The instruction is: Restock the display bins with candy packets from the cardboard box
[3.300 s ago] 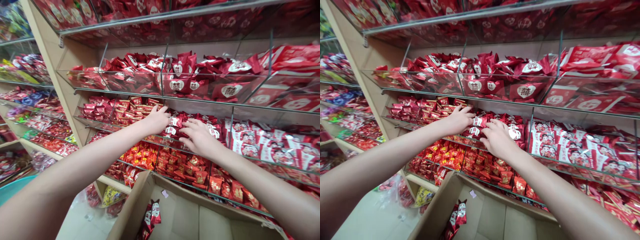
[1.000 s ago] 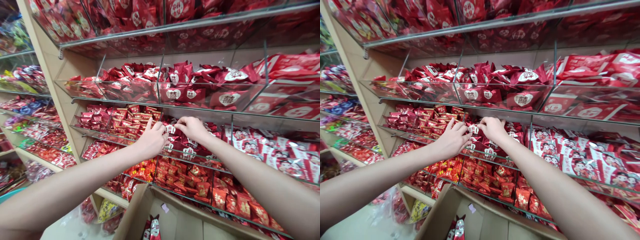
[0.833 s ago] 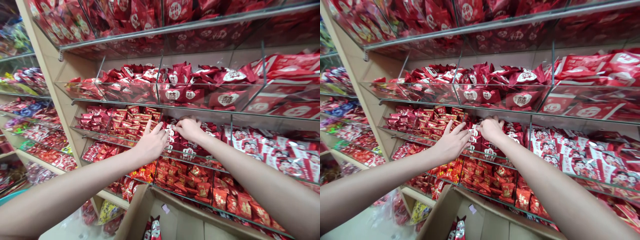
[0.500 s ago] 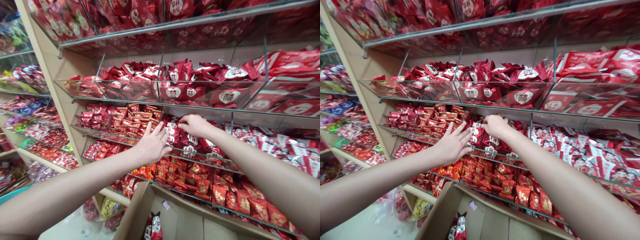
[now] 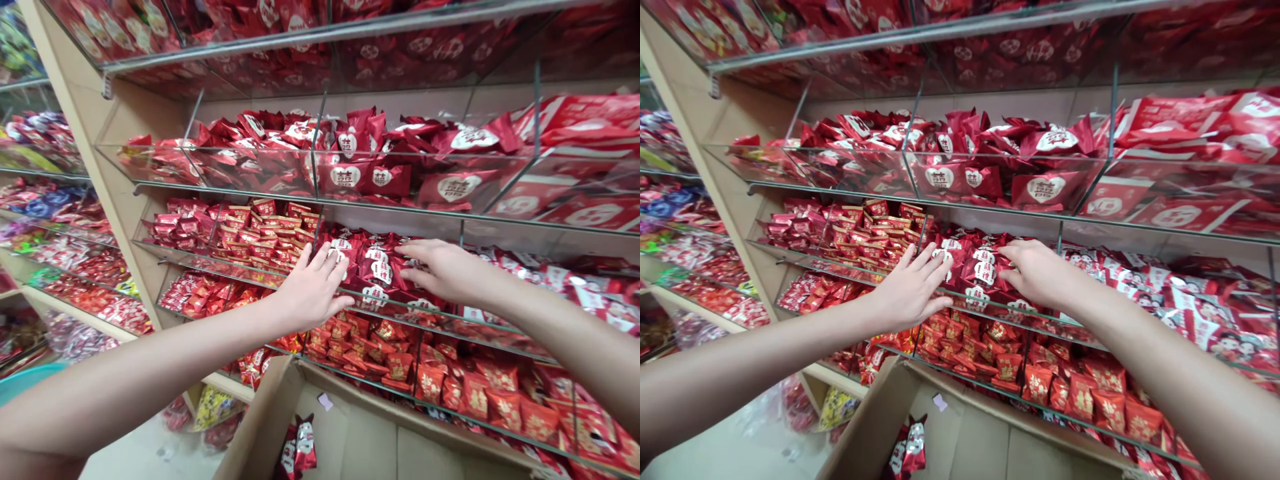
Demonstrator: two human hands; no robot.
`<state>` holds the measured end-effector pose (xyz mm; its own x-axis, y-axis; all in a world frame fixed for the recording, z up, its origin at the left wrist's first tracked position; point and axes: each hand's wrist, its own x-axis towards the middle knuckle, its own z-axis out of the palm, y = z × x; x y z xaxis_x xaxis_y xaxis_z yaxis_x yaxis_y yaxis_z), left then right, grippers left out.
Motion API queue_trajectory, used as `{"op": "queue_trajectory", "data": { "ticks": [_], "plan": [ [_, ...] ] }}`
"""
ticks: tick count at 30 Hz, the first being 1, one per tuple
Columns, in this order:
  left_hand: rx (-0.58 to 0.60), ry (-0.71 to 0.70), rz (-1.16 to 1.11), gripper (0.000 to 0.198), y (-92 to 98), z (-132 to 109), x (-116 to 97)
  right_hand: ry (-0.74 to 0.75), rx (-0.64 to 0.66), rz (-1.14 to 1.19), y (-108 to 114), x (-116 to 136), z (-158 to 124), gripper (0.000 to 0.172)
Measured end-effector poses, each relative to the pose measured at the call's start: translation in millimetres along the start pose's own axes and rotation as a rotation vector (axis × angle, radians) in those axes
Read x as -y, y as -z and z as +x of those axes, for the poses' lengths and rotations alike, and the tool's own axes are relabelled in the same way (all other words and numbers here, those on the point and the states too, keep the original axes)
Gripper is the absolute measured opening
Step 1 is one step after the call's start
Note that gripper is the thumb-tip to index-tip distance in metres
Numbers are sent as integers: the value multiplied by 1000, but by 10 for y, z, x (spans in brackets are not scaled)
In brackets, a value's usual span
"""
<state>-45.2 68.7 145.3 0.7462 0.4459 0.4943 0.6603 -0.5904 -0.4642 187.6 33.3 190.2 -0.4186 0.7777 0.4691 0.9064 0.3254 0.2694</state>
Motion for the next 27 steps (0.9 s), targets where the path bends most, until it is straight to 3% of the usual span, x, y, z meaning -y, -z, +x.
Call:
{"op": "queue_trajectory", "data": {
  "ticks": [4, 9, 17, 27],
  "plan": [
    [-11, -15, -20, 45, 49, 27, 96, 10, 48, 16, 34, -11, -60, 29],
    [-52, -45, -21, 35, 69, 60, 170, 42, -61, 79, 54, 148, 107, 25],
    [-45, -15, -1, 38, 56, 23, 173, 20, 51, 53, -120, 405, 614, 25],
    [-11, -21, -8, 49, 67, 0, 177, -119, 46, 56, -193, 386, 886, 25]
  ]
}}
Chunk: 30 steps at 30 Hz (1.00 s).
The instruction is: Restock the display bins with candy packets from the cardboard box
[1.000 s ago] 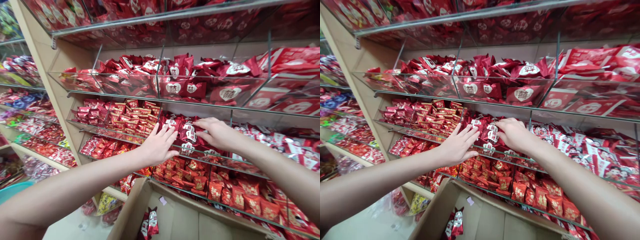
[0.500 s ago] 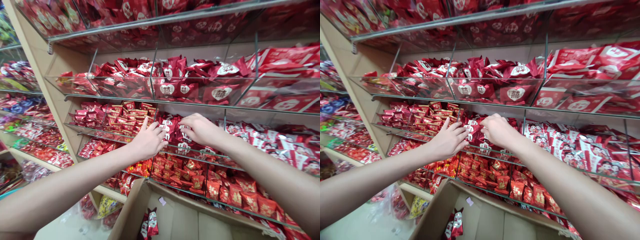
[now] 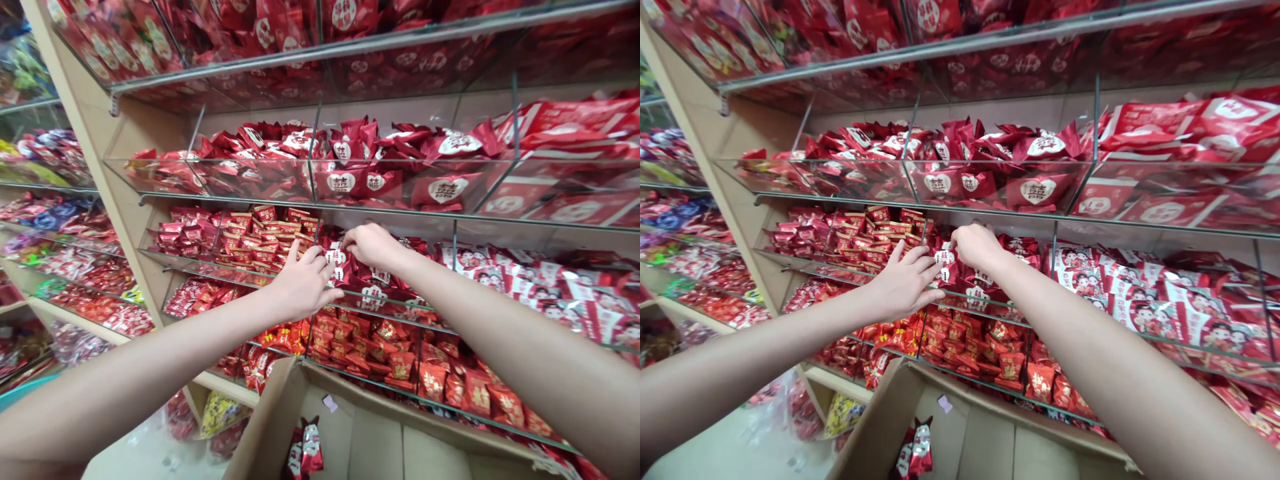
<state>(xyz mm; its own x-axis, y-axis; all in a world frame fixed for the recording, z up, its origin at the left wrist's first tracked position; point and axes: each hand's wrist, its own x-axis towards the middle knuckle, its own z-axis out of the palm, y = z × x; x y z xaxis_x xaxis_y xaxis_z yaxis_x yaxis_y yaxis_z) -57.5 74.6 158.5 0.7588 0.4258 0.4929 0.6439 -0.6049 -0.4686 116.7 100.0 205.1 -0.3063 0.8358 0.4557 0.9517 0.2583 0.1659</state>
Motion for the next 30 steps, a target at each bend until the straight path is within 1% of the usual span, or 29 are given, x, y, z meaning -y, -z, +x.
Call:
{"op": "queue_trajectory", "data": {
  "ticks": [4, 6, 11, 13, 15, 16, 18, 21, 23, 25, 27, 30],
  "plan": [
    [24, 12, -1, 60, -15, -7, -44, 13, 24, 7, 40, -18, -56, 25],
    [11, 3, 5, 62, -39, -13, -46, 32, 12, 17, 80, -62, -126, 27],
    [-15, -27, 13, 59, -93, -43, -39, 87, -36, -25, 179, -278, -415, 27],
    [-5, -14, 4, 61, -87, -44, -48, 117, -56, -62, 216, -373, -547, 27],
    [1, 1, -9, 63, -58, -22, -65, 113, -70, -89, 256, -449, -667, 28],
    [-3, -1, -18, 61, -37, 1, -76, 100, -70, -97, 276, -478, -720, 29],
    [-32, -27, -48, 52, 10, 74, -105, 83, -44, -101, 304, -510, -804, 32],
    [-103, -91, -132, 38, 53, 242, -160, 115, 51, -92, 291, -511, -870, 37],
    [-124, -122, -198, 34, 47, 363, -191, 144, 99, -105, 243, -505, -881, 31],
    [-116, -129, -241, 30, 19, 462, -206, 152, 116, -140, 186, -511, -880, 23],
    [-100, -117, -259, 27, -19, 529, -202, 111, 118, -204, 142, -525, -878, 19],
    [-88, -109, -283, 21, -75, 585, -180, 46, 111, -279, 127, -536, -882, 20]
  ]
}}
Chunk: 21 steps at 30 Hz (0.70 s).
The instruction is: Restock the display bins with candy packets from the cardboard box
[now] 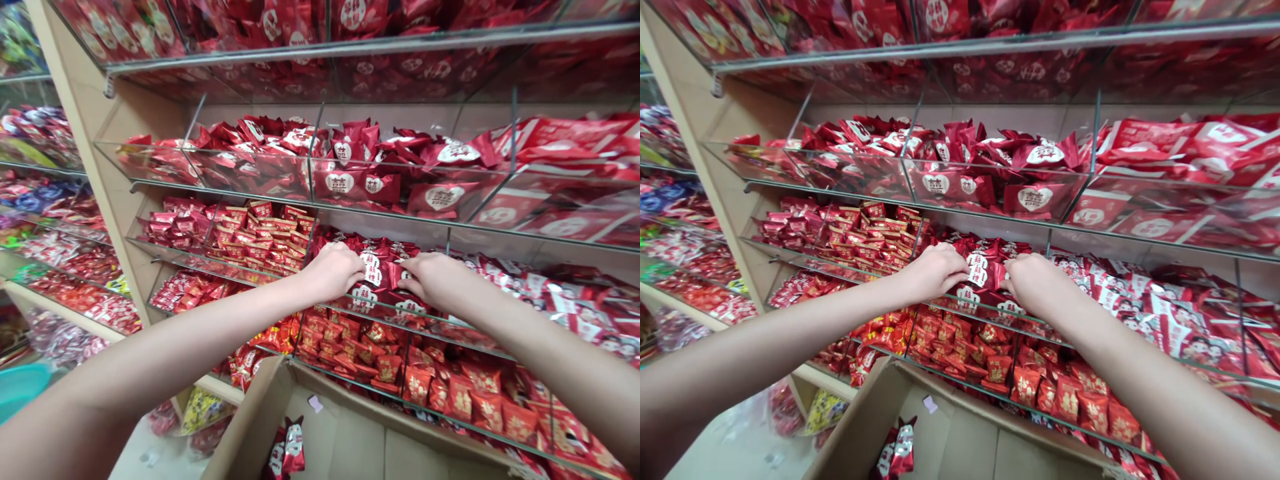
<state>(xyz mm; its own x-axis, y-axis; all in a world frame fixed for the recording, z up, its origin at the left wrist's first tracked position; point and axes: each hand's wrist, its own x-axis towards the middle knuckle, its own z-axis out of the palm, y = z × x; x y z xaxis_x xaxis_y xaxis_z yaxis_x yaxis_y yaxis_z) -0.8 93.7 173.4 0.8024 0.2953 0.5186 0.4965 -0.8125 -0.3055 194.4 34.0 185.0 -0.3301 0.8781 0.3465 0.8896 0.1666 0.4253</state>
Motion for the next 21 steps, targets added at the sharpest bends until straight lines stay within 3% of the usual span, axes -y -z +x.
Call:
{"op": "queue_trajectory", "data": {
  "ticks": [6, 15, 21],
  "plan": [
    [7, -13, -63, 18, 9, 2, 2, -6, 10, 13, 75, 67, -56, 18],
    [33, -21, -10, 29, 89, -128, -103, 15, -157, -71, -18, 186, -172, 18],
    [36, 5, -50, 28, 99, -189, -148, -2, -172, -138, -42, 220, -163, 16]
  ]
}}
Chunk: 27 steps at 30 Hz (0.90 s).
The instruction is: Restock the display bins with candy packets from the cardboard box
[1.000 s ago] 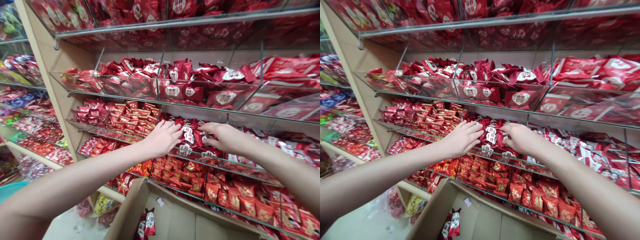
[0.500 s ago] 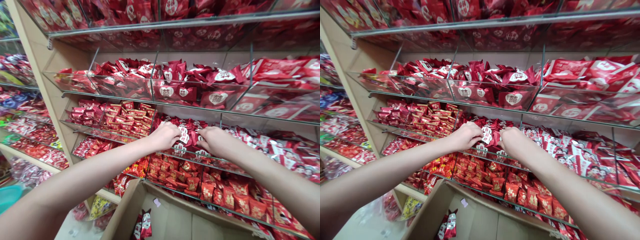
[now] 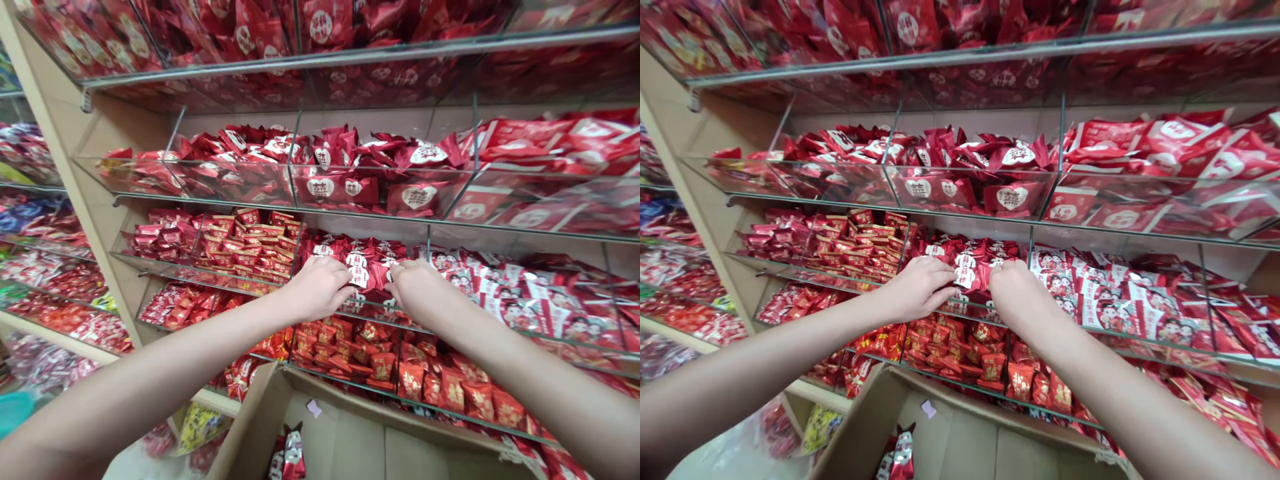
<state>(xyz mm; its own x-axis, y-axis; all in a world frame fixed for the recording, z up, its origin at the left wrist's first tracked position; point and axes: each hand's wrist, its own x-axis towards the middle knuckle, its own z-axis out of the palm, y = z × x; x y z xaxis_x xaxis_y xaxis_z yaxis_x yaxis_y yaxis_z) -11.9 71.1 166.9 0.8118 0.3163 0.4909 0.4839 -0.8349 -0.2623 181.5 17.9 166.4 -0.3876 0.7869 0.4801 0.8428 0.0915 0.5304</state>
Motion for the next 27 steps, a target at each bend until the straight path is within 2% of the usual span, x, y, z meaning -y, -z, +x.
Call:
{"op": "queue_trajectory", "data": {
  "ticks": [4, 11, 14, 16, 18, 20, 22, 23, 25, 27],
  "plan": [
    [-27, 6, 26, 33, -22, -99, -61, -18, -52, 91, -15, 26, -18, 14],
    [-18, 31, 62, 42, -114, -174, -82, -88, 19, 91, -67, 53, -8, 15],
    [-76, 21, 49, 41, -87, -256, -118, -148, -93, 141, 55, 117, -118, 16],
    [-159, -61, 9, 36, -75, -408, -201, -141, -230, 235, 145, 266, -310, 21],
    [-229, -191, -60, 30, -107, -636, -327, -78, -324, 395, 170, 520, -583, 23],
    [-229, -305, -130, 25, -194, -888, -455, 10, -308, 589, 105, 823, -871, 18],
    [-205, -382, -167, 20, -311, -1097, -528, 76, -264, 736, -1, 1057, -1085, 22],
    [-193, -394, -175, 18, -365, -1168, -534, 87, -281, 776, -43, 1110, -1140, 25],
    [-181, -361, -188, 18, -438, -1237, -487, 79, -344, 802, -62, 1058, -1119, 22],
    [-173, -290, -201, 21, -453, -1227, -408, 59, -411, 749, 2, 830, -927, 19]
  ]
}}
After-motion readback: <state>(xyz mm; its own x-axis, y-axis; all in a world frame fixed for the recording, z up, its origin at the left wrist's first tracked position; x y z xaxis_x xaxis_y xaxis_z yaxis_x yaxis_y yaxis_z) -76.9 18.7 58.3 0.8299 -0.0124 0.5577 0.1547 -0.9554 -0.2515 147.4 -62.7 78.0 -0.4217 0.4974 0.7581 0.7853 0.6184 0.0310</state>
